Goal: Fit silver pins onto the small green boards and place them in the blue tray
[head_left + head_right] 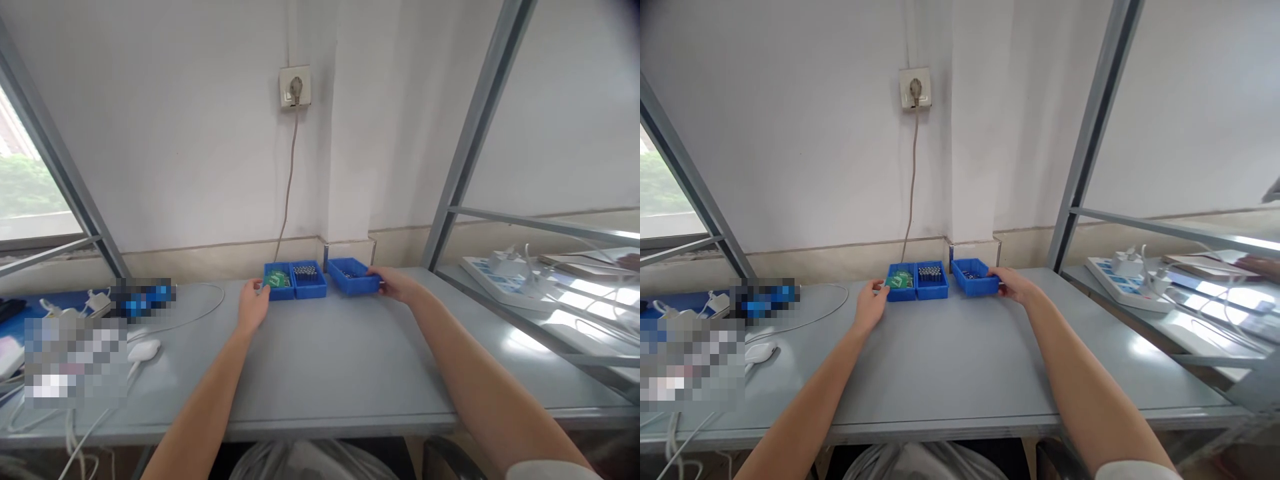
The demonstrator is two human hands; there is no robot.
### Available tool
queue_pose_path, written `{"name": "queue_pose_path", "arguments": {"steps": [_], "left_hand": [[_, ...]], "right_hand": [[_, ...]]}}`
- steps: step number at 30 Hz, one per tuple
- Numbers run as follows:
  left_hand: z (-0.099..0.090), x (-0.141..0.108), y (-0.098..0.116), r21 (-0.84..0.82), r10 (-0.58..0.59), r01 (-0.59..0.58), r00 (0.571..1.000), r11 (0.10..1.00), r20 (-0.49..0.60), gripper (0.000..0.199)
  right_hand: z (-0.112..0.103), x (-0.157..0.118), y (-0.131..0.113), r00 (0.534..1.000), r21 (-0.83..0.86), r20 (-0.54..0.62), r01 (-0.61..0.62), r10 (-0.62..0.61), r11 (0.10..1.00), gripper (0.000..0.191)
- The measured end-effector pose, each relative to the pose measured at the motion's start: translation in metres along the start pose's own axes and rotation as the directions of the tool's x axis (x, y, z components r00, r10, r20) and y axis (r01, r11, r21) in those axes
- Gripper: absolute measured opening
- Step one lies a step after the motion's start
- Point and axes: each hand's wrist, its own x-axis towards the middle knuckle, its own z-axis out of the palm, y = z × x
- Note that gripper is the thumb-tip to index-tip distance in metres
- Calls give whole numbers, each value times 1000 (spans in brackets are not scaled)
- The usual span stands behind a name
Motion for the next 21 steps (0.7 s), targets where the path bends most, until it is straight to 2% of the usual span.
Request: {"name": "queue_pose_path", "arguments": {"steps": [3,6,10,13,16,18,21], "left_hand": [[0,-7,7,138,220,-219,975,966,8,27],[2,-15,13,239,358,-374,927,896,109,27],[3,-24,14,339,341,-403,912,850,230,37],[1,-27,16,324,345,-394,917,860,200,41],[-2,-26,23,216,390,-409,912,886,127,37],[-3,-26,27,31,385,-393,912,919,140,37],[-4,-26,32,-236,264,-210,938,949,226,46]], "right_hand": [[-3,-6,-8,998,80,46,-33,30,996,17],[2,-15,-19,988,161,155,-37,12,986,22],[17,-30,-32,956,174,291,-18,-34,985,31],[37,-41,-38,948,175,311,21,-75,984,32],[62,-51,-38,944,175,298,94,-144,980,35],[81,-59,-35,924,193,328,139,-197,971,37],[107,-68,-29,910,221,332,181,-249,958,41]]}}
